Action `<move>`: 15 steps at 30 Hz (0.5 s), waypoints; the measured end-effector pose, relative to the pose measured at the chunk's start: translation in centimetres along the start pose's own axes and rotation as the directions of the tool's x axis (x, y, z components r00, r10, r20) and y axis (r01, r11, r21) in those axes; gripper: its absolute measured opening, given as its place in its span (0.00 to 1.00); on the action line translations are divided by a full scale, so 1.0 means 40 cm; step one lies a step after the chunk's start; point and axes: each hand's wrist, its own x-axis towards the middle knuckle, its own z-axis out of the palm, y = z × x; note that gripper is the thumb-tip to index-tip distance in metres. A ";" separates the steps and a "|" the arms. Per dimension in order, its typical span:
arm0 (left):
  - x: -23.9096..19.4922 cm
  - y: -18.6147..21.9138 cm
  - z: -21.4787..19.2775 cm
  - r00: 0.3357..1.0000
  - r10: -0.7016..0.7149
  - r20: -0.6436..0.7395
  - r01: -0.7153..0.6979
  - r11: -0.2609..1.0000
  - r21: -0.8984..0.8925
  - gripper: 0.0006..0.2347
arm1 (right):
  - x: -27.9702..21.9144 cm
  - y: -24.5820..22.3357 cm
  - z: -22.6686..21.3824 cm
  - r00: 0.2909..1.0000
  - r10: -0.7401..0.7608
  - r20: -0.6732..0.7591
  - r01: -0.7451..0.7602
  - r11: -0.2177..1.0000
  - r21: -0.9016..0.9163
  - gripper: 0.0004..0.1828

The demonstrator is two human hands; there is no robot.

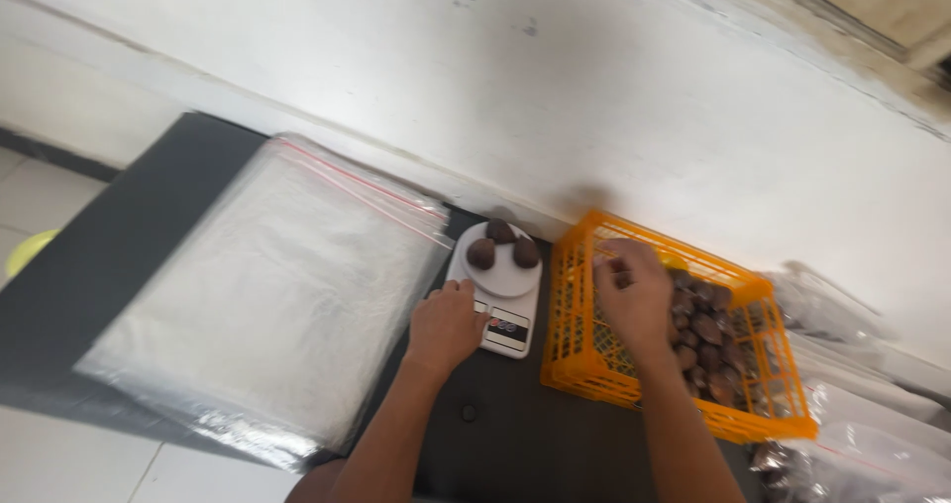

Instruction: The person weighs sapodilla fruits on a digital scale, transfers them into ziplock bags, seals the bags, and places them aside. The process is repeated multiple times with fruits taken from an orange crate.

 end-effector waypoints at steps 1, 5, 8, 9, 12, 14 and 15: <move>-0.005 0.007 -0.003 1.000 0.004 0.008 -0.004 1.000 -0.014 0.19 | 0.001 0.054 -0.050 0.991 0.132 -0.016 -0.133 0.991 -0.019 0.11; 0.001 0.017 0.010 0.995 0.011 0.094 -0.009 1.000 -0.017 0.19 | -0.045 0.312 -0.179 0.859 0.508 -0.069 -0.511 0.837 -0.197 0.10; 0.008 0.023 0.036 0.990 0.049 0.134 -0.050 0.999 0.002 0.18 | -0.165 0.540 -0.131 0.842 0.537 -0.045 -0.508 0.764 -0.398 0.16; 0.005 0.030 0.045 0.988 0.056 0.142 -0.057 0.998 0.002 0.18 | -0.177 0.514 -0.128 0.837 0.544 -0.049 -0.516 0.757 -0.401 0.16; 0.001 0.033 0.056 0.972 0.100 0.212 -0.105 0.994 0.012 0.19 | -0.196 0.429 -0.103 0.890 0.408 0.205 -0.292 0.854 -0.431 0.21; -0.002 0.033 0.055 0.972 0.089 0.216 -0.100 0.994 0.041 0.21 | -0.190 0.367 -0.101 0.604 0.588 0.538 -0.143 0.744 -0.653 0.41; -0.006 0.035 0.060 0.967 0.100 0.235 -0.113 0.993 0.042 0.21 | -0.202 0.375 -0.100 0.593 0.605 0.532 -0.160 0.735 -0.659 0.41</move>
